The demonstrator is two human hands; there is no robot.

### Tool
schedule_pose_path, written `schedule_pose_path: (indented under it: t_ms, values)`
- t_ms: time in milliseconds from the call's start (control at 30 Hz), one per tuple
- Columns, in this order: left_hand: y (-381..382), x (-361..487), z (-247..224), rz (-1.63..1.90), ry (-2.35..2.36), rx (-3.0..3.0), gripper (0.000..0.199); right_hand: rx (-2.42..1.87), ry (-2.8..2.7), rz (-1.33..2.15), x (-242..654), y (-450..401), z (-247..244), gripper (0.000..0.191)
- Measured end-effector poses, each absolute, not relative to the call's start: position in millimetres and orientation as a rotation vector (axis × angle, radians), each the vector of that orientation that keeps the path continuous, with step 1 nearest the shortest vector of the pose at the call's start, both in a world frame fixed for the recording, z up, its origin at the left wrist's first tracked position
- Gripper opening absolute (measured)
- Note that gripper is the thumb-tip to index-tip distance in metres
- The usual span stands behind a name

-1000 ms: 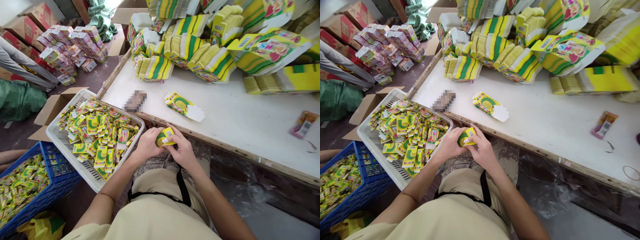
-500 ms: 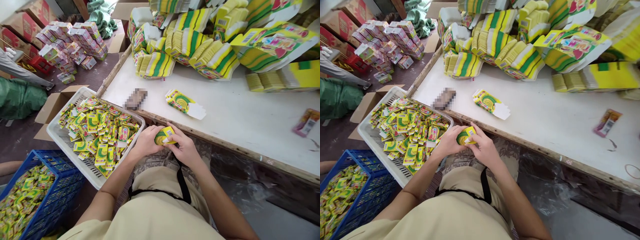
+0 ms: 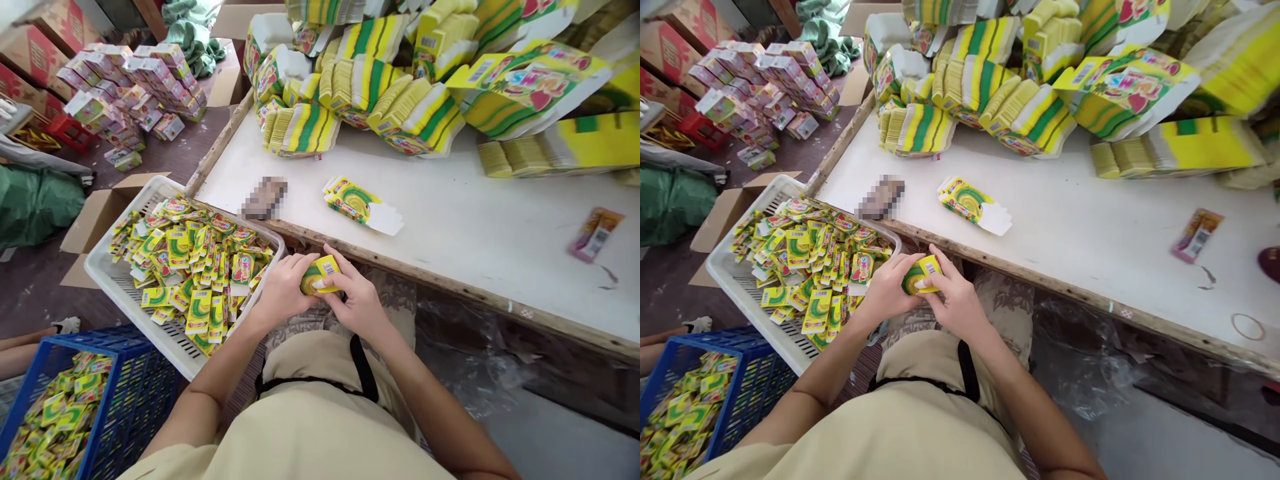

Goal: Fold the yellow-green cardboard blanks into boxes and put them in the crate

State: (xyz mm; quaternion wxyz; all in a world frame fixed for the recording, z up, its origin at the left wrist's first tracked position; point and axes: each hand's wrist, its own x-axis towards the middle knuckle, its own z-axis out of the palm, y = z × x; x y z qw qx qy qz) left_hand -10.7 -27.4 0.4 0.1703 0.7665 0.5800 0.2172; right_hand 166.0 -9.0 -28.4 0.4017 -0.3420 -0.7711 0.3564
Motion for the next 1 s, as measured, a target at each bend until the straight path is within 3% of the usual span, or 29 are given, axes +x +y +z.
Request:
schedule_pose_path:
  t_ms: [1000]
  values:
    - [-33, -5, -3, 0.732, 1.736, 2.215, 0.058, -1.024, -1.687, 0.856, 146, -30, -31, 0.015]
